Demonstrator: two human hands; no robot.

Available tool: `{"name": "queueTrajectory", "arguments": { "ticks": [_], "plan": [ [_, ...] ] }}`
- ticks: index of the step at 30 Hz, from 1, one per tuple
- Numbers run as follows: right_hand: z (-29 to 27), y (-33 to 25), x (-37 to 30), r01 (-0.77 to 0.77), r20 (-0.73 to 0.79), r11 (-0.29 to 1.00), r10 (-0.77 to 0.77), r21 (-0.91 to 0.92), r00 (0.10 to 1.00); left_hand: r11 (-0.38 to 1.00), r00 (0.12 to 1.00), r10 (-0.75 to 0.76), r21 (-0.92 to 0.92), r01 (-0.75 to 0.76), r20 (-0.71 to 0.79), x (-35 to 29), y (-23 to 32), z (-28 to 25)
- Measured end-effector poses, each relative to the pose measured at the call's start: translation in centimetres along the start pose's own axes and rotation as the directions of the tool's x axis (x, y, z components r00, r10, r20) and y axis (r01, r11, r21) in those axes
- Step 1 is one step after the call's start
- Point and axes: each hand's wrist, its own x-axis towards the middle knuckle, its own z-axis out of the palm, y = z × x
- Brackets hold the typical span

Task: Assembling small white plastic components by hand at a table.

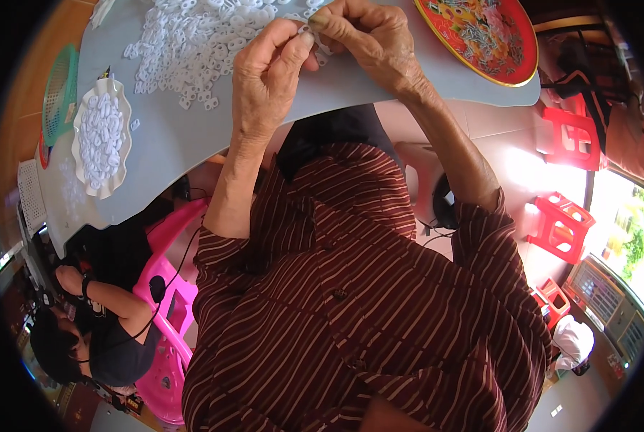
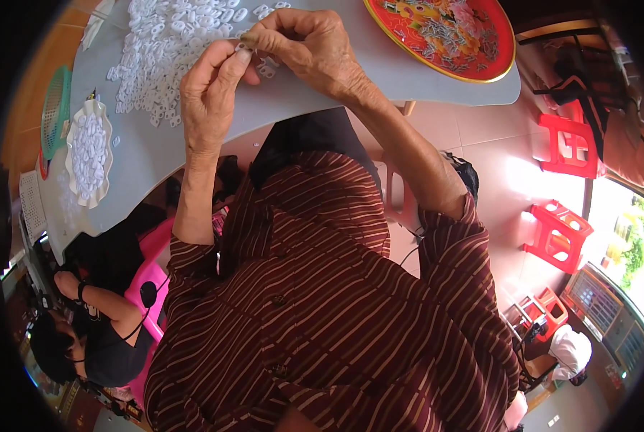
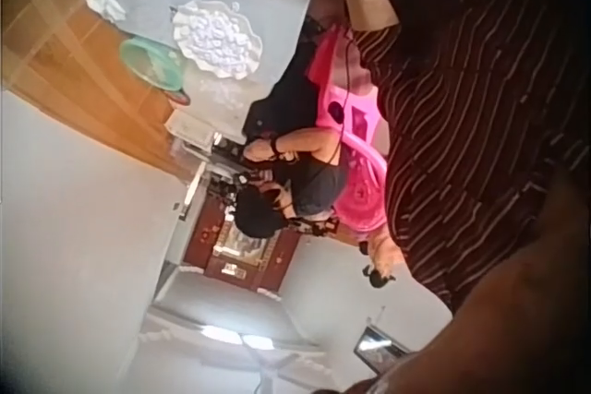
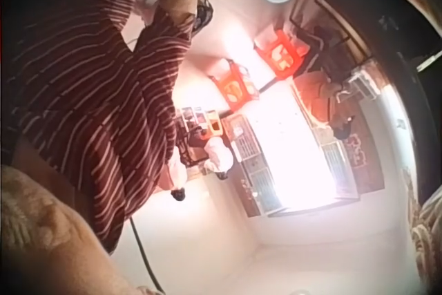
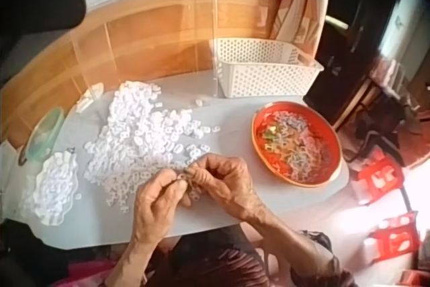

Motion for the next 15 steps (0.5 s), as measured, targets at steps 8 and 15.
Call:
{"name": "queueTrajectory", "arguments": {
  "ticks": [8,15],
  "plan": [
    [-0.15,0.01,-0.33,0.144,-0.037,0.950,-0.160,-0.277,0.986,0.977,0.995,-0.101,-0.187,0.100,0.000,-0.60,-0.28,0.42],
    [0.20,-0.38,-0.47,0.111,-0.054,0.931,-0.138,-0.349,0.989,0.976,0.991,-0.129,-0.171,0.134,0.040,-0.64,0.11,0.36]
  ]
}}
